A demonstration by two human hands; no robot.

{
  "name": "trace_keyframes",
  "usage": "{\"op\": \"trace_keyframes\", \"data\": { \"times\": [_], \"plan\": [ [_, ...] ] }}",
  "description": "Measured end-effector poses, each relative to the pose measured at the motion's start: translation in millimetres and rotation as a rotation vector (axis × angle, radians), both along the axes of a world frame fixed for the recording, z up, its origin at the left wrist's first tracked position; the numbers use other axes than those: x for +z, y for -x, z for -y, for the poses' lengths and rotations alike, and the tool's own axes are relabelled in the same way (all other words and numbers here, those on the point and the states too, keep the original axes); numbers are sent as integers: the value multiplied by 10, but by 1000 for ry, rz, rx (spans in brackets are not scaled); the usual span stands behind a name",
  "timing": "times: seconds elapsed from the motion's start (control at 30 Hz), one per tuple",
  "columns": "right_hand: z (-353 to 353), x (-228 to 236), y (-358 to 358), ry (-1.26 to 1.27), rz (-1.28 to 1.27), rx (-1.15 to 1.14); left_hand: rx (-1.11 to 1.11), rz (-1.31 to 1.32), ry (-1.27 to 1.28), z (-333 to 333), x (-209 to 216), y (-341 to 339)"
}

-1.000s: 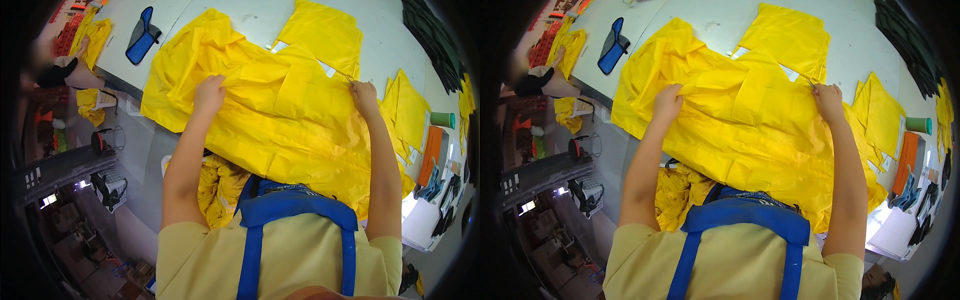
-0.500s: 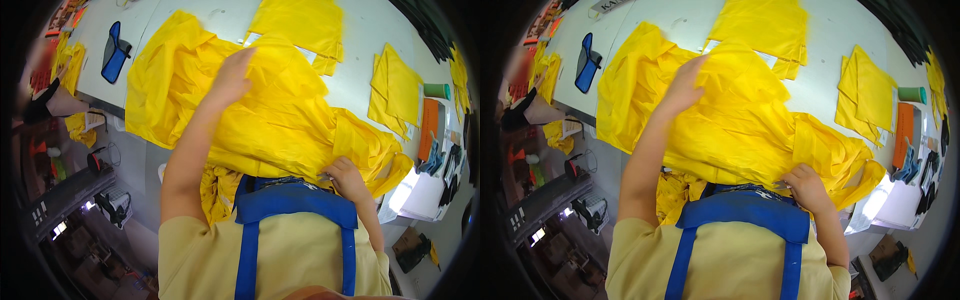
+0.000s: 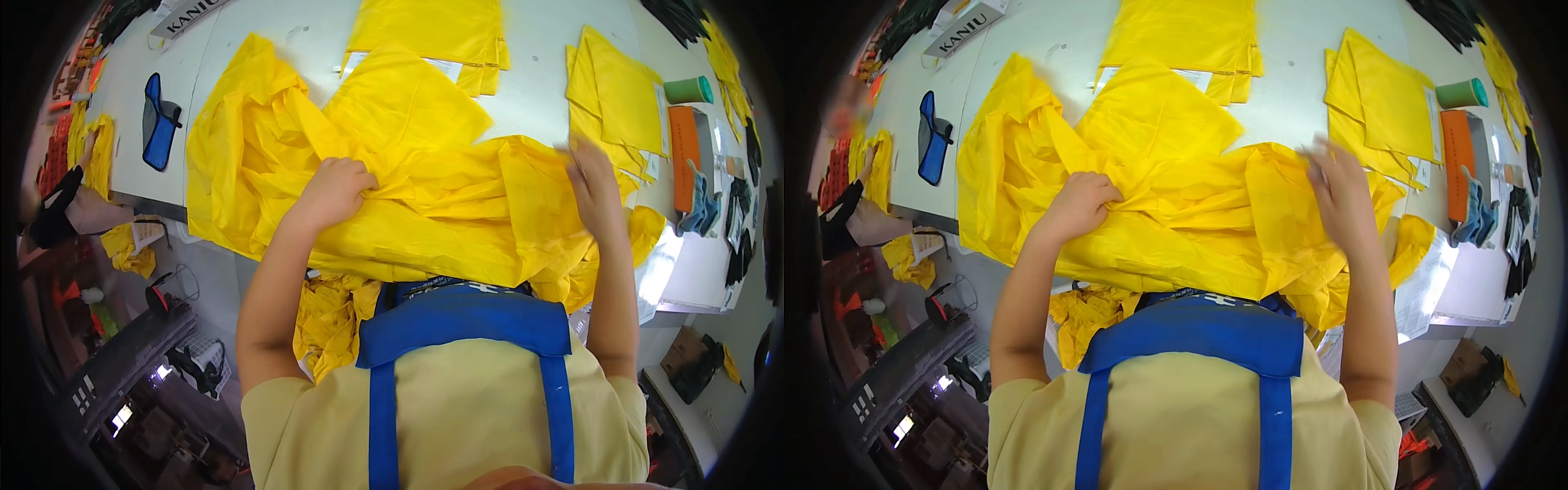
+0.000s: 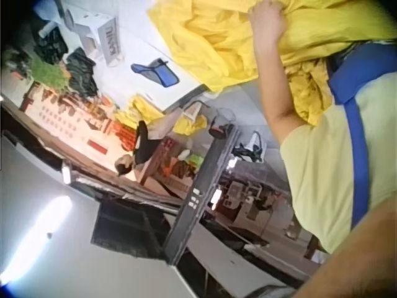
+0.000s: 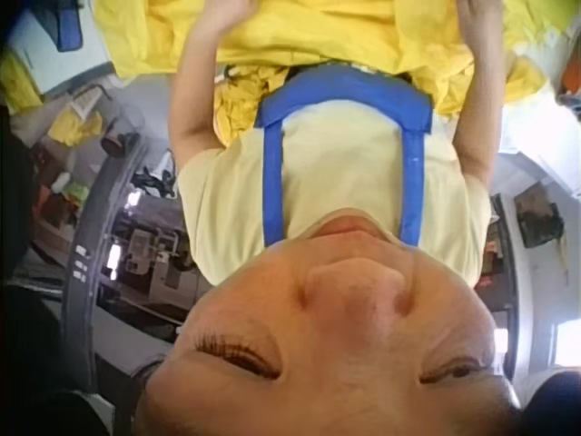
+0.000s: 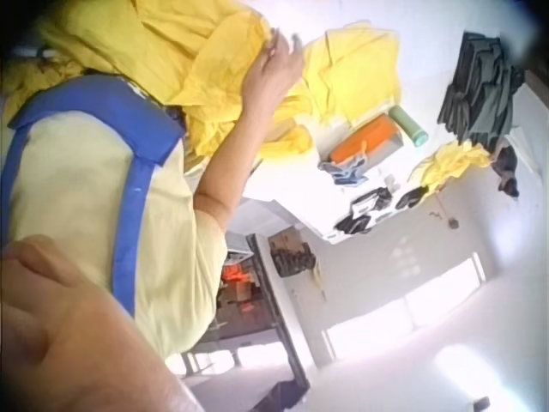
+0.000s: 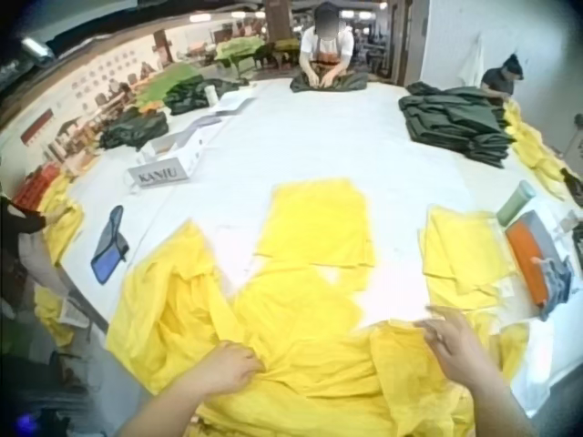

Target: The person repeatedly picks up yellow fabric pieces from a bin, unfolds them on a table, and uses scissors to trim loose threads and edges. The person places the trimmed pieces back into the bin and continues with the next piece.

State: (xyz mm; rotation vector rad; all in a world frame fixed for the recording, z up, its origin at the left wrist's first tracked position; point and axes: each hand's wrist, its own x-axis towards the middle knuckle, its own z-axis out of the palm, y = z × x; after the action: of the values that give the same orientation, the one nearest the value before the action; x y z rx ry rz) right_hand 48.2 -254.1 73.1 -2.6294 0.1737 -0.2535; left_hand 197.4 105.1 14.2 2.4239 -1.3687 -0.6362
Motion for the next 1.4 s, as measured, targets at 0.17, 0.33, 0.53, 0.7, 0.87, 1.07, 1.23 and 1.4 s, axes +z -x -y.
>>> {"op": "trace_keyframes", "data": {
  "times": [0.17, 0.33, 0.53, 0.7, 0.87, 1.07, 1.23, 1.4],
  "plan": [
    [368, -643, -634, -247, -892, 283, 176, -179, -188, 305, 184, 6],
    [119, 78, -398, -521, -165, 222, 208, 79, 220, 849, 72, 6],
    [461, 1052, 435, -764, 362, 109, -39, -241, 155, 1451, -4, -460],
    [551, 836, 657, -1372, 488, 224, 163, -761, 227, 2034, 199, -85],
    [347, 399, 777, -1603, 203, 640, 523, -2146, 696, 2400, 198, 575],
    [195, 542, 1056, -796, -213, 190, 544, -1583, 1430, 1924, 551, 451],
    [-133, 755, 735, -1416, 192, -139, 489, -807, 1327, 1413, 830, 649],
    [-495, 934, 343, -1436, 19, -124, 301, -118, 1087, 1135, 1085, 884]
  ]
}}
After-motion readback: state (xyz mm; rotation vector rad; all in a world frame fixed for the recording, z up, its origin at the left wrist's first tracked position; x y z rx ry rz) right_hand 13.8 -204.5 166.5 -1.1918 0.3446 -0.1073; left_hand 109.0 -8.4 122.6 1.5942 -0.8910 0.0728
